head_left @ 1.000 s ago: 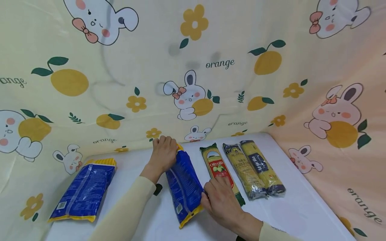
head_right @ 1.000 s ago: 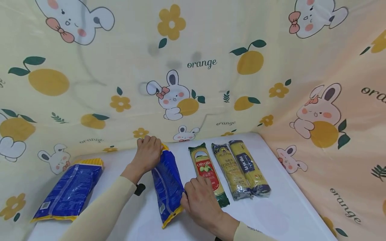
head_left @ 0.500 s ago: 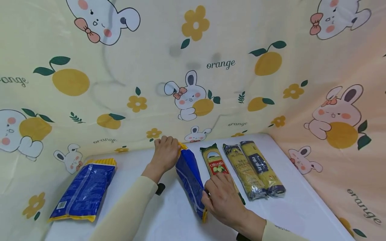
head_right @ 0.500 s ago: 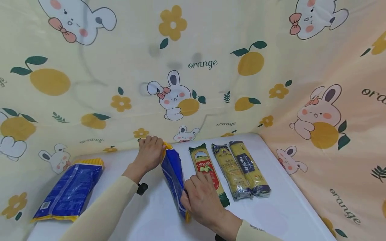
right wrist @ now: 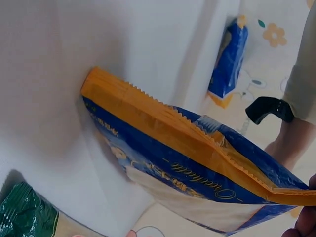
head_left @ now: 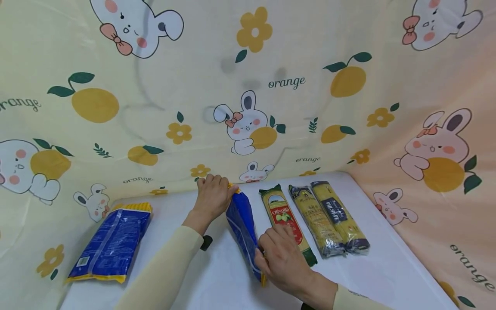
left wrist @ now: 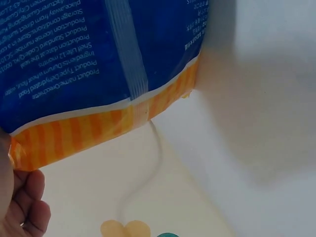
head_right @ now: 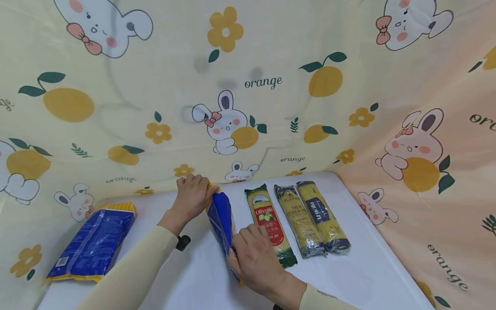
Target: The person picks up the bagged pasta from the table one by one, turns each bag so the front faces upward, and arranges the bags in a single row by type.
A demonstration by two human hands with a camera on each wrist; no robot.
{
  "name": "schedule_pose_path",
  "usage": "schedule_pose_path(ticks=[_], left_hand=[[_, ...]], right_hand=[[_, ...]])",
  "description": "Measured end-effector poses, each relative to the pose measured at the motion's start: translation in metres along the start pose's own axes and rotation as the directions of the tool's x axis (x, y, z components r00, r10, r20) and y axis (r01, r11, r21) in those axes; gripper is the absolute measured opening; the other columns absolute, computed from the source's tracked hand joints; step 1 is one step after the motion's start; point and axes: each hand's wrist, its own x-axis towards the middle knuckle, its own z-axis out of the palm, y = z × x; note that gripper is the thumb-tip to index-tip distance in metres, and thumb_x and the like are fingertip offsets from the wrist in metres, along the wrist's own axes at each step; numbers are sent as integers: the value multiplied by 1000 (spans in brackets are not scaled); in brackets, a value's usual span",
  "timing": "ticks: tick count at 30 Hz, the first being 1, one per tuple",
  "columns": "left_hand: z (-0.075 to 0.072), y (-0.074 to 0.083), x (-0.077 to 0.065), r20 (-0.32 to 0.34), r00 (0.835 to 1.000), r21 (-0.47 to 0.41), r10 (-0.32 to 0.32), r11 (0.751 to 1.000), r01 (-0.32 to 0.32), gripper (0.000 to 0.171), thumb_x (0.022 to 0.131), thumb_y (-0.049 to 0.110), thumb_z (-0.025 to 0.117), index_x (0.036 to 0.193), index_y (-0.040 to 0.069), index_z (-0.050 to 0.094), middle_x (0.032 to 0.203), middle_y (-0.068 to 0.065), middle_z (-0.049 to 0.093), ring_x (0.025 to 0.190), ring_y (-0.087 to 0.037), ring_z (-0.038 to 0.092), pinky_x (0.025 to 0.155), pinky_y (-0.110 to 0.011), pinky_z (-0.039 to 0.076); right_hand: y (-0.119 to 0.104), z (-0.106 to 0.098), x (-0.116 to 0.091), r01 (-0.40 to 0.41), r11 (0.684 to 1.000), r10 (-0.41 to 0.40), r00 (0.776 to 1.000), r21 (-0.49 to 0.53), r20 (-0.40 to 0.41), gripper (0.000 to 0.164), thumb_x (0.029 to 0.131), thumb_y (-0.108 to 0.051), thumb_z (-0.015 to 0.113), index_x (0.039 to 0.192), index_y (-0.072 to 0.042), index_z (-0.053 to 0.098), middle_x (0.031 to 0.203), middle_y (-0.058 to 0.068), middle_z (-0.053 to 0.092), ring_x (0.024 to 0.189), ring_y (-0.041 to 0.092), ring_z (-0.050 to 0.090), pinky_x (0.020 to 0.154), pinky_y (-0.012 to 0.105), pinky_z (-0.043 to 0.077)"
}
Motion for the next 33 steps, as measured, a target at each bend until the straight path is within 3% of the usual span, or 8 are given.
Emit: schedule_pose_path(ticks=[5,13,22,33], left_hand=[[0,-3,-1,3,999,-5,32,999,-32,40,109,48,53,105,10,64,99,-7,62,111,-32,52,97,-53,34],[-3,-14,-10,-51,983,67,178,982,-175,26,111,32,55,101,8,60,99,-9,63,107,-31,54,98,-57,38],[-11,-28,-21,-25,987,46,156,987,-155,21,109,29,60,98,11,62,97,-6,64,108,-30,54,99,-58,37],[-12,-41,-34,0,990,39,144,989,-144,19,109,28,59,100,12,63,101,-6,66,108,-30,54,97,-58,38]], right_hand=[[-4,4,2,13,1000,-13,1000,9,5,20,92,-23,68,83,-22,51,80,-12,46,84,9,45,83,32,36],[-13,10,4,40,999,-40,999,18,11,21,91,-25,71,85,-21,52,81,-11,48,84,10,46,83,31,37],[-25,20,5,77,996,-78,997,35,16,24,89,-26,76,87,-22,53,84,-10,50,86,9,48,83,31,41],[-36,28,5,101,990,-110,990,96,92,24,88,-28,77,88,-24,54,87,-12,49,88,8,47,83,30,41]])
